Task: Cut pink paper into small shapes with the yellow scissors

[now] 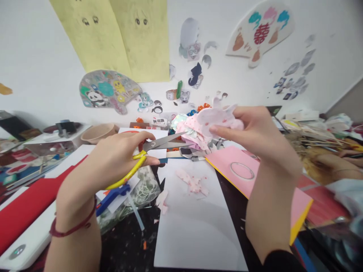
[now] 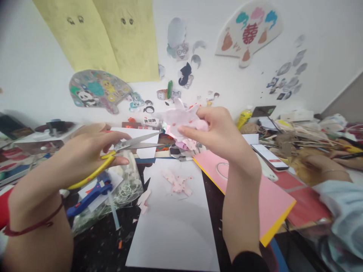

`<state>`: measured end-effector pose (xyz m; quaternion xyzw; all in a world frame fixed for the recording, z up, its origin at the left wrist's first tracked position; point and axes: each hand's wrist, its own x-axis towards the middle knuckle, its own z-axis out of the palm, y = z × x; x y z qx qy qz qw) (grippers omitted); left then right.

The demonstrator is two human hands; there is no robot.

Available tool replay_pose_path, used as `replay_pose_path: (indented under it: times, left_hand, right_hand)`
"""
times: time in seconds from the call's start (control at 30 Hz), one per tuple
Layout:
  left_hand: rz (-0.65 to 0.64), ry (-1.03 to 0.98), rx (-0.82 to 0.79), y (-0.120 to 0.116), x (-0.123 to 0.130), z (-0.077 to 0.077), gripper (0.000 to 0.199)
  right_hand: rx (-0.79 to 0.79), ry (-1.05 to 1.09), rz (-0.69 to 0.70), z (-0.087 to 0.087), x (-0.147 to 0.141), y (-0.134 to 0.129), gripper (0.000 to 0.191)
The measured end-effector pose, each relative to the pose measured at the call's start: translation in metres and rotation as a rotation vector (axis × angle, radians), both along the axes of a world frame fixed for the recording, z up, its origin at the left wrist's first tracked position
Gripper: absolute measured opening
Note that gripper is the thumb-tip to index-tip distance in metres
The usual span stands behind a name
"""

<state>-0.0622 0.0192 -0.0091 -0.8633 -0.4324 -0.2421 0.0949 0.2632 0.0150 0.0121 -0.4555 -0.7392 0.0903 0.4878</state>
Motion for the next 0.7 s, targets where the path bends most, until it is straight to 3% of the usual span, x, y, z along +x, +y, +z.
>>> replay_pose_path:
  times: [0.2, 0.47, 0.6, 0.7]
  left_hand:
    - [-0.078, 0.031, -0.032, 0.003, 0.025, -0.008, 0.055]
    - [-0.09, 0.031, -0.003, 0.001, 0.038, -0.01, 0.057]
    - [-0.139, -0.032, -0.086, 0.008, 0.031, -0.01, 0.049]
    - [-0.165, -0.072, -0.166, 0.018, 0.015, -0.008, 0.032]
  right_hand:
    - [0.027, -0.128, 0.059, -0.001, -0.008, -0.004, 0.056]
    - [0.039, -0.307, 0.104, -0.002, -0.016, 0.0, 0.042]
    - [0.051, -0.267, 0.075, -0.001, -0.019, -0.003, 0.056]
    - [0.087, -0.137, 0.008, 0.0, -0.018, -0.001, 0.051]
